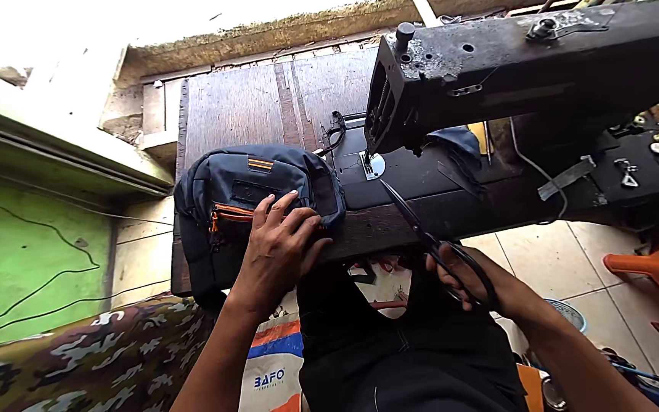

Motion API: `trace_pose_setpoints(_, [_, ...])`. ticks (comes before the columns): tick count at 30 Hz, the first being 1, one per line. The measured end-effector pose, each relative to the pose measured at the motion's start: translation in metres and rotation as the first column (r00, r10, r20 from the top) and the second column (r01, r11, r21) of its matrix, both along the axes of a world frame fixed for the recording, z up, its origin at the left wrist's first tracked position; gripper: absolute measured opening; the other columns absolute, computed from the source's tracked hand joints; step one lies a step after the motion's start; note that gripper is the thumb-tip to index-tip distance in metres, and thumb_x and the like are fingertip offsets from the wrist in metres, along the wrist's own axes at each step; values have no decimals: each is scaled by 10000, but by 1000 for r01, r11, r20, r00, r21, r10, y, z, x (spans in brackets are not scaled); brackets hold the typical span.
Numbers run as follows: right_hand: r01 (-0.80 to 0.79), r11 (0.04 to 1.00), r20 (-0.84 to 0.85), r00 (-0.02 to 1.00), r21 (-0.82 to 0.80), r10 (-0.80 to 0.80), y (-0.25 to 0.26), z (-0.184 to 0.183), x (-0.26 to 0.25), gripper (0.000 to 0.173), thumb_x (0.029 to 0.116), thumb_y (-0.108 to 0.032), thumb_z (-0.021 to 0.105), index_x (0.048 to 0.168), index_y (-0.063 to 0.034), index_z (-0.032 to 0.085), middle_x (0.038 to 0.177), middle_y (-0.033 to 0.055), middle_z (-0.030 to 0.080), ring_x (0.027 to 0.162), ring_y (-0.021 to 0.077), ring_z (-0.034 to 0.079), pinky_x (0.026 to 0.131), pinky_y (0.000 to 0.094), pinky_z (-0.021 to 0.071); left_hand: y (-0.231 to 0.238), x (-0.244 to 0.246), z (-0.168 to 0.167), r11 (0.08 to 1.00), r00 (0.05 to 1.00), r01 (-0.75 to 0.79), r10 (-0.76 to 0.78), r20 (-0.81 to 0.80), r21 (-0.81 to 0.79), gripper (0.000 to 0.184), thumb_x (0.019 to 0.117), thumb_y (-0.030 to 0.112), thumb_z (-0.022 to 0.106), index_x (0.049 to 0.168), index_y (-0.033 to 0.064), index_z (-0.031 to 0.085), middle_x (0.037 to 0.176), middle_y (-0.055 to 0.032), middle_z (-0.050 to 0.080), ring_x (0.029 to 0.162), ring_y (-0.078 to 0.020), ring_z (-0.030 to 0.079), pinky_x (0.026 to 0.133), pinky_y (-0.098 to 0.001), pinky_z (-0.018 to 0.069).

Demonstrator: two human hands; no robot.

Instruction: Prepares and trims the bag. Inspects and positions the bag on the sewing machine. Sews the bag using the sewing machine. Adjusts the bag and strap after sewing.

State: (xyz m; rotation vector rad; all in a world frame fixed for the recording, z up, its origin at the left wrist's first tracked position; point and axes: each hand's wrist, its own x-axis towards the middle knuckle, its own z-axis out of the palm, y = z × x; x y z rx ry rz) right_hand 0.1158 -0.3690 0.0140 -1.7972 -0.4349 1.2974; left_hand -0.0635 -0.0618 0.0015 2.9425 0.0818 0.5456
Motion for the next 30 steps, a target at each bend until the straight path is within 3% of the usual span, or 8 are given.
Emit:
trace_pose_setpoints(3, [-92, 990, 226, 967, -109, 115, -22, 7, 5, 731, 867, -880, 389, 967, -192, 615, 590, -85, 498, 427, 48, 519, 392, 237, 485, 10, 28, 23, 1000, 997, 9, -11, -78, -25, 260, 1009, 281, 606, 1104, 87, 751, 1129, -110, 707, 1145, -330, 636, 964, -516, 496])
trace_pose_setpoints(6, [-180, 977, 339, 918, -112, 208, -18, 10, 0, 687, 893, -848, 404, 950, -193, 598, 588, -91, 493, 439, 41, 523, 406, 239, 483, 22, 73, 29, 995, 975, -92, 83, -206, -34, 182, 966, 191, 686, 1076, 59, 747, 1030, -150, 694, 1010, -361, 654, 838, -507, 545])
trace_pose_setpoints(9, [-285, 951, 419, 854, -118, 308, -3, 12, -5, 652, 938, -777, 430, 973, -148, 600, 619, -59, 508, 491, 58, 546, 458, 260, 480, 21, 107, 22, 983, 918, -185, 173, -356, 2, 230, 933, 313, 742, 1008, 98, 767, 980, -119, 707, 1016, -343, 647, 836, -503, 524])
trace_pose_setpoints(12, [-367, 916, 499, 770, -164, 397, 10, 10, -9, 605, 966, -710, 470, 983, -122, 611, 632, -27, 507, 533, 103, 546, 508, 297, 467, 17, 119, 11, 968, 893, -250, 234, -384, 9, 206, 969, 261, 688, 900, 79, 753, 920, -123, 710, 990, -340, 655, 832, -509, 499])
trace_pose_setpoints(17, [-329, 813, 594, 560, -480, 578, 40, 27, -19, 656, 959, -672, 533, 1059, -29, 618, 737, 132, 635, 758, 350, 687, 675, 519, 532, 17, 133, 21, 955, 825, -294, 272, -495, 35, 178, 955, 238, 654, 913, 86, 736, 952, -121, 694, 936, -335, 684, 733, -554, 512])
trace_pose_setpoints(21, [-200, 847, 783, 323, -493, 532, 58, 20, -25, 711, 946, -681, 535, 1021, 17, 649, 730, 161, 662, 693, 378, 704, 583, 512, 532, 38, 137, 19, 963, 821, -260, 181, -541, -73, 220, 948, 298, 637, 907, 98, 719, 954, -110, 687, 939, -327, 672, 736, -584, 487])
trace_pose_setpoints(24, [-176, 847, 786, 316, -501, 531, 72, 18, -24, 742, 944, -703, 523, 1035, 23, 645, 766, 161, 667, 723, 360, 706, 598, 495, 532, 55, 134, 24, 943, 843, -223, 60, -535, -245, 219, 990, 289, 614, 964, 91, 703, 869, -104, 675, 852, -319, 655, 729, -593, 471])
trace_pose_setpoints(30, [-140, 785, 715, 339, -604, 611, 95, 19, -27, 811, 937, -758, 472, 1125, 17, 616, 855, 154, 674, 813, 342, 711, 652, 472, 541, 60, 131, 22, 945, 860, -169, 4, -510, -279, 217, 1014, 286, 603, 979, 95, 699, 883, -97, 665, 858, -302, 647, 737, -572, 470])
